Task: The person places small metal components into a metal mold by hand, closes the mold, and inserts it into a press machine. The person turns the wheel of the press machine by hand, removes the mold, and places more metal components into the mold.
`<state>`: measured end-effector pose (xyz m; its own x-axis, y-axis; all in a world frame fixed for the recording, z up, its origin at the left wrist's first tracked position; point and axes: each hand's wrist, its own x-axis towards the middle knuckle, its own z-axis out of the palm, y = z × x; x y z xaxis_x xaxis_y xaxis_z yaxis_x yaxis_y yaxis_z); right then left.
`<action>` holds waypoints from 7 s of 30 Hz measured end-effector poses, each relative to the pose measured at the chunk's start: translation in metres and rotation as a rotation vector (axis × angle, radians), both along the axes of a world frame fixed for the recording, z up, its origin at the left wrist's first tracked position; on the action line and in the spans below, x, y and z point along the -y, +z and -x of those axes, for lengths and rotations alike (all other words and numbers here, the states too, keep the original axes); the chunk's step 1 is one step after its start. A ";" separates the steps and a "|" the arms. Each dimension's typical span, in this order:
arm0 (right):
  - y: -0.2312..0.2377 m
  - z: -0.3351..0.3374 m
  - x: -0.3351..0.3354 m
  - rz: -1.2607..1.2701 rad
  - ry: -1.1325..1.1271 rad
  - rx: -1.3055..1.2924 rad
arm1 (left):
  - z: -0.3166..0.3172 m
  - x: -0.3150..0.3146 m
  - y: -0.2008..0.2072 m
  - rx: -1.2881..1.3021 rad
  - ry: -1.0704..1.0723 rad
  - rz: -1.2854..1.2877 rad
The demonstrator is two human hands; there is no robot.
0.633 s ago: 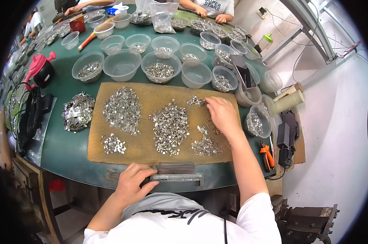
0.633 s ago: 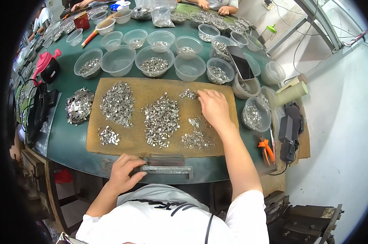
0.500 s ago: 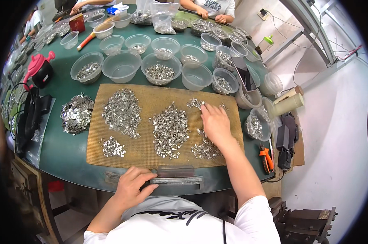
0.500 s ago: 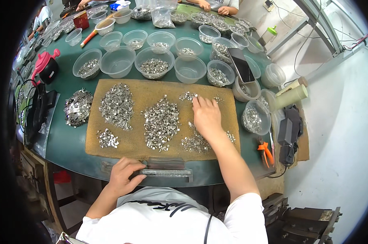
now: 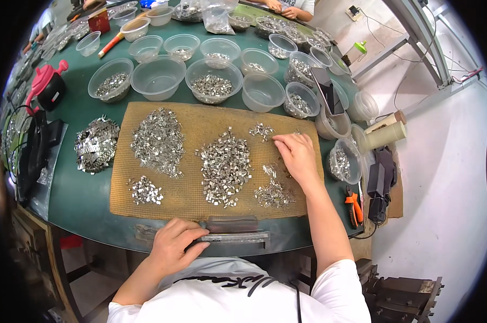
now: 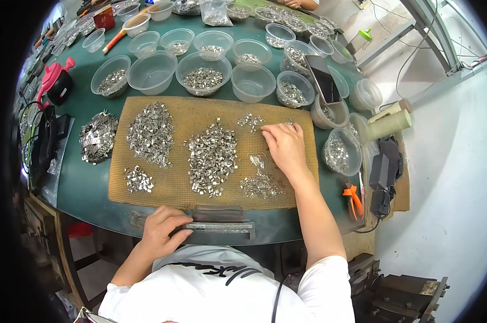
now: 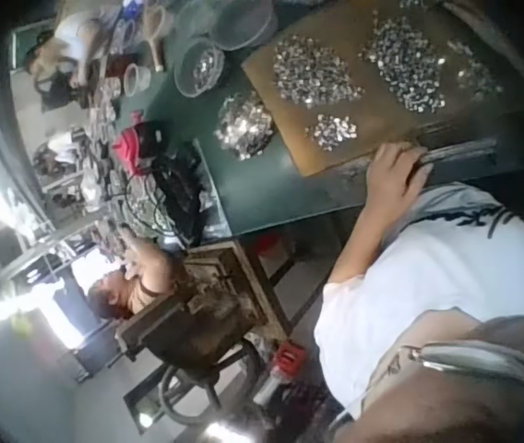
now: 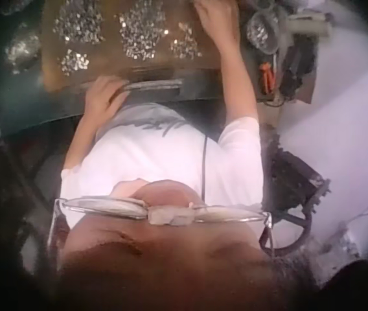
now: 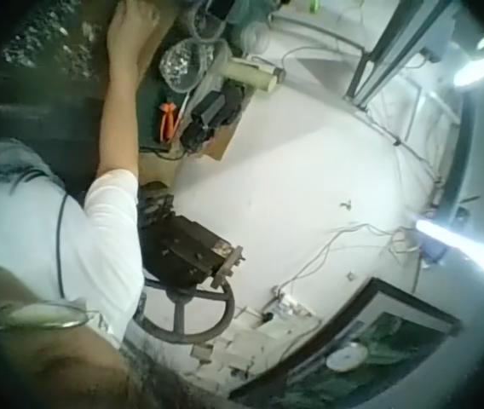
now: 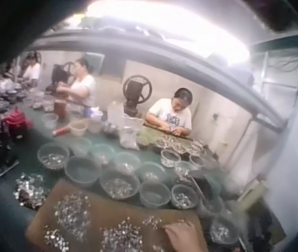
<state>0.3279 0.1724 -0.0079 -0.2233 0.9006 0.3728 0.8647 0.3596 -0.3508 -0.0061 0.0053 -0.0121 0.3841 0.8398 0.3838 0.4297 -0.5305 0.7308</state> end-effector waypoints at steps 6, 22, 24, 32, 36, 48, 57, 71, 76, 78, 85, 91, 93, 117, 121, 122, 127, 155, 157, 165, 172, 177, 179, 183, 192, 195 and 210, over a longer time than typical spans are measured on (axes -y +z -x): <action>-0.006 0.014 -0.013 -0.114 -0.040 0.121 | -0.005 0.001 -0.001 0.007 0.005 -0.002; 0.004 0.022 0.030 0.146 -0.048 -0.292 | 0.030 0.010 0.014 0.016 0.028 0.031; 0.016 0.023 0.051 0.229 -0.135 -0.363 | 0.037 0.003 0.021 -0.018 0.081 -0.004; 0.053 0.023 0.127 0.167 0.019 -0.215 | 0.041 -0.047 0.032 -0.300 0.241 -0.249; 0.049 0.022 0.160 0.205 0.033 -0.230 | 0.027 -0.065 0.010 -0.437 0.194 -0.269; 0.001 0.021 0.201 0.199 0.216 -0.298 | 0.019 -0.085 -0.008 -0.344 0.241 -0.181; -0.001 0.023 0.209 0.188 0.207 -0.281 | 0.019 -0.067 -0.005 -0.140 0.318 0.114; 0.021 0.026 0.208 0.061 0.215 -0.001 | 0.001 -0.053 0.002 -0.104 0.253 0.112; 0.019 0.009 0.202 0.166 0.242 -0.149 | 0.002 -0.055 0.006 -0.111 0.190 0.017; 0.012 0.002 0.195 0.190 0.240 -0.222 | 0.004 -0.054 0.006 -0.121 0.182 -0.002; 0.043 0.062 0.147 0.216 -0.237 -0.225 | 0.079 -0.024 0.069 -0.303 0.370 0.404; 0.048 -0.011 0.216 0.187 -0.166 -0.065 | 0.034 0.036 0.042 0.004 0.084 0.019; 0.076 0.010 0.216 0.188 -0.057 0.135 | 0.028 0.053 0.036 0.035 0.110 0.008; 0.019 0.004 0.206 0.101 -0.102 -0.021 | -0.007 0.035 -0.001 0.123 0.034 0.048; 0.004 -0.019 0.192 0.214 -0.142 -0.116 | -0.028 0.026 -0.008 0.130 -0.016 0.162; 0.004 -0.018 0.193 0.223 -0.170 -0.124 | -0.029 0.025 -0.008 0.115 -0.028 0.148; 0.004 -0.020 0.190 0.139 -0.121 -0.051 | -0.037 0.029 -0.007 0.128 -0.058 0.115; 0.006 0.020 0.212 0.099 0.184 -0.275 | -0.041 0.022 -0.014 -0.025 -0.098 -0.095; 0.002 0.025 0.212 0.087 0.223 -0.279 | -0.043 0.025 -0.018 -0.007 -0.082 -0.072; -0.005 0.037 0.212 0.089 0.216 -0.222 | -0.042 0.026 -0.025 0.029 -0.054 -0.040; 0.001 0.037 0.206 0.008 0.187 -0.087 | -0.049 0.014 -0.024 0.083 -0.041 -0.089; 0.005 0.042 0.214 -0.030 0.159 -0.026 | -0.047 0.016 -0.018 0.095 -0.065 -0.076; 0.002 0.038 0.211 -0.041 0.155 -0.013 | -0.051 0.017 -0.016 0.084 -0.041 -0.057; 0.002 0.035 0.208 -0.043 0.168 -0.039 | -0.052 0.014 -0.019 0.086 -0.053 -0.066; 0.006 0.012 0.189 0.098 0.125 -0.145 | -0.037 0.010 -0.012 0.052 -0.034 -0.086; 0.004 0.008 0.172 0.030 -0.162 -0.190 | -0.014 0.009 0.004 0.015 0.040 -0.092; 0.045 -0.019 0.181 0.227 -0.265 0.092 | 0.033 -0.046 0.043 -0.340 0.260 -0.258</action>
